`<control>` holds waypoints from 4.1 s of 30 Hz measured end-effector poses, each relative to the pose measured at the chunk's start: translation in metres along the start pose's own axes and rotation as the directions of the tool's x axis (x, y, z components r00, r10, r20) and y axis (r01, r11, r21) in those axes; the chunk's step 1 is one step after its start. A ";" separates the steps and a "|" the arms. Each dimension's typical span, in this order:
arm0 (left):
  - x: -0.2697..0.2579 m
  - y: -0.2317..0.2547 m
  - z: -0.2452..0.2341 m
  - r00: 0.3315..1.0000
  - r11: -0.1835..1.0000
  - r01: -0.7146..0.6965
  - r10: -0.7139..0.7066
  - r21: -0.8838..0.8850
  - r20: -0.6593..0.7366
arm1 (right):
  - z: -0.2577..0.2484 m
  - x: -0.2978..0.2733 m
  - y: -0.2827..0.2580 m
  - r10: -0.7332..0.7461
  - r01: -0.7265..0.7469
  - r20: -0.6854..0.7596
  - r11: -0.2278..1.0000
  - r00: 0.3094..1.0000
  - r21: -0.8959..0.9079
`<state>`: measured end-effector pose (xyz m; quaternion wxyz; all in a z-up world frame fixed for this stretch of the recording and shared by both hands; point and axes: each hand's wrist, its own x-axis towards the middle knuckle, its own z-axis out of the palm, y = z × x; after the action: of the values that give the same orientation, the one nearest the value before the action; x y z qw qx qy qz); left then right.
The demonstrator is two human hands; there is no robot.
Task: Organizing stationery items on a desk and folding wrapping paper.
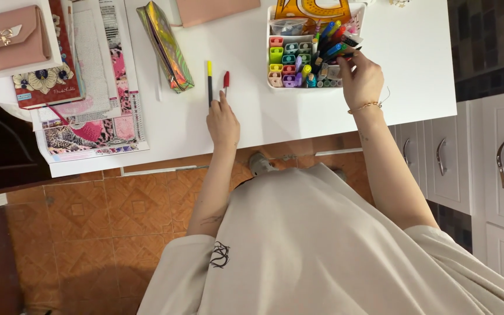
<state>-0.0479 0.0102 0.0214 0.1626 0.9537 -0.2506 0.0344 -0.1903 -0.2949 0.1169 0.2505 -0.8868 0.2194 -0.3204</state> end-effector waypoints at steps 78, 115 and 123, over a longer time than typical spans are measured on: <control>0.027 -0.006 -0.028 0.979 0.908 0.178 -0.203 -0.379 -0.028 | -0.005 -0.001 -0.008 -0.129 0.129 -0.164 0.992 0.978 -0.010; 0.009 0.075 -0.048 0.893 0.816 -0.446 0.381 -0.368 -0.239 | 0.011 0.015 -0.002 -0.365 0.315 -0.100 0.889 0.925 -0.333; 0.019 0.064 -0.030 0.961 0.852 -0.275 0.255 -0.446 -0.105 | 0.014 0.001 -0.005 -0.135 0.131 -0.110 0.990 0.985 -0.051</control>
<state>-0.0626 -0.0416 0.0713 0.3810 0.8440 -0.3772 0.0166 -0.1790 -0.2875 0.1106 0.1964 -0.8851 0.1804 -0.3814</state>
